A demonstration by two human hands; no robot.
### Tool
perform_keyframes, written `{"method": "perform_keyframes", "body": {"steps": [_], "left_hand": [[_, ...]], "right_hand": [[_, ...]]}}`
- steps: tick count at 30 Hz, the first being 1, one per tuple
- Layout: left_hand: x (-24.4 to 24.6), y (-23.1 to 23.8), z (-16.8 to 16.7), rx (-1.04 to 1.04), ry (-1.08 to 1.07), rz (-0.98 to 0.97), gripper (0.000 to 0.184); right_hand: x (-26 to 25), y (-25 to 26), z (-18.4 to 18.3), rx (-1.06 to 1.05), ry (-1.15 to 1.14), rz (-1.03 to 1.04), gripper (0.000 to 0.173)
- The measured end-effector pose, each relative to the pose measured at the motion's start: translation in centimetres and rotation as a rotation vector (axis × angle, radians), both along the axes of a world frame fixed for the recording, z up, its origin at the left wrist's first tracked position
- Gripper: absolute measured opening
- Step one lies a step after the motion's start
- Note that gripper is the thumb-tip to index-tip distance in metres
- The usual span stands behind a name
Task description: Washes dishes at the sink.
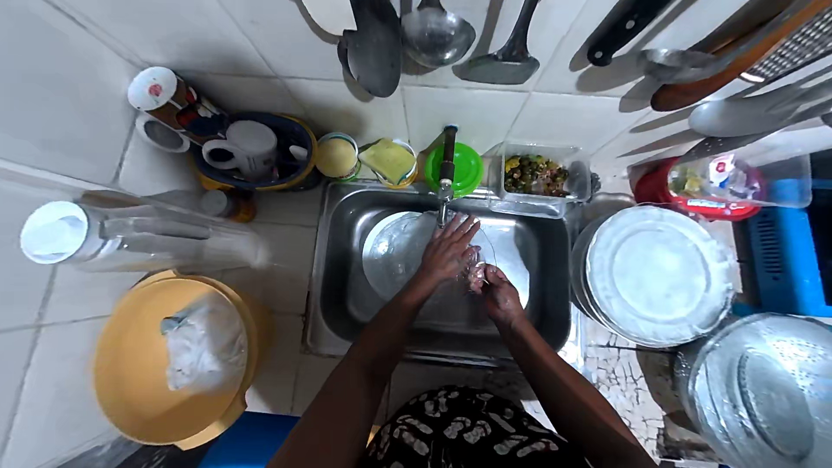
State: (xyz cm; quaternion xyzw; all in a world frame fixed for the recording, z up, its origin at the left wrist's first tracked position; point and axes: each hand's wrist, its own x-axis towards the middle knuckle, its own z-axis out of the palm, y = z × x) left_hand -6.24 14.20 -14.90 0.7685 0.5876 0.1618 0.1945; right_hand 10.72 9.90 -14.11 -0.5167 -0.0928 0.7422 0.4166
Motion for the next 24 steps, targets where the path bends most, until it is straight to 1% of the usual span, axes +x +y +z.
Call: {"method": "perform_keyframes", "body": {"steps": [1, 2, 4, 5, 6, 7, 8, 9, 10, 11, 12, 14, 16, 18, 19, 21, 22, 24], "left_hand": [[-1.2, -0.1, 0.1, 0.000, 0.011, 0.034, 0.052], [-2.4, -0.3, 0.2, -0.024, 0.004, 0.110, 0.052], [-4.9, -1.4, 0.3, -0.135, -0.101, 0.367, 0.053], [-6.2, -2.1, 0.6, -0.254, -0.203, 0.524, 0.055], [-7.3, -2.8, 0.9, -0.367, -0.343, 0.688, 0.052], [-8.1, -3.3, 1.3, -0.480, -0.533, 0.819, 0.047], [-8.8, -3.8, 1.7, -0.609, -0.739, 0.888, 0.047], [-9.3, -4.3, 2.2, -0.725, -0.916, 0.911, 0.050], [-9.6, -4.6, 2.4, -0.786, -1.029, 0.915, 0.053], [-9.6, -4.8, 2.2, -0.791, -1.090, 0.930, 0.056], [-9.2, -4.9, 1.9, -0.753, -1.102, 0.969, 0.059], [-8.2, -5.2, 1.0, -0.614, -1.116, 1.062, 0.064], [-7.5, -5.5, 0.7, -0.500, -1.164, 1.135, 0.064], [-7.0, -5.8, 0.6, -0.473, -1.184, 1.178, 0.065], [-6.8, -5.9, 0.5, -0.481, -1.192, 1.190, 0.064], [-6.3, -5.8, 0.1, -0.495, -1.178, 1.211, 0.062], [-6.2, -5.8, 0.0, -0.490, -1.157, 1.230, 0.061], [-6.6, -6.0, -0.1, -0.487, -1.172, 1.227, 0.062]], "right_hand": [[0.4, 0.1, 0.0, -0.005, -0.002, 0.014, 0.021], [0.8, 0.2, 0.0, -0.011, -0.009, 0.027, 0.022], [1.6, 0.6, -0.2, -0.031, -0.037, 0.034, 0.023], [1.9, 1.0, -0.4, -0.044, -0.047, 0.035, 0.024], [2.1, 1.7, -0.4, -0.059, -0.057, 0.046, 0.024], [2.2, 2.6, -0.3, -0.070, -0.068, 0.075, 0.024], [2.1, 3.6, -0.4, -0.076, -0.089, 0.112, 0.025], [1.7, 4.5, -0.7, -0.065, -0.140, 0.166, 0.027], [1.1, 5.4, -1.3, -0.031, -0.249, 0.242, 0.031], [0.2, 6.2, -2.0, 0.026, -0.427, 0.320, 0.036], [-0.6, 6.8, -2.5, 0.096, -0.626, 0.411, 0.045], [-2.7, 7.7, -2.1, 0.231, -0.996, 0.596, 0.058], [-5.2, 7.8, -1.4, 0.428, -1.278, 0.725, 0.068], [-7.9, 7.5, -1.5, 0.672, -1.473, 0.803, 0.082], [-9.4, 7.2, -1.7, 0.772, -1.520, 0.845, 0.086], [-12.2, 5.9, -1.6, 0.921, -1.497, 0.964, 0.081], [-13.2, 4.8, -1.4, 0.997, -1.430, 1.022, 0.077], [-13.8, 1.7, -1.4, 1.190, -1.220, 1.099, 0.058]]}}
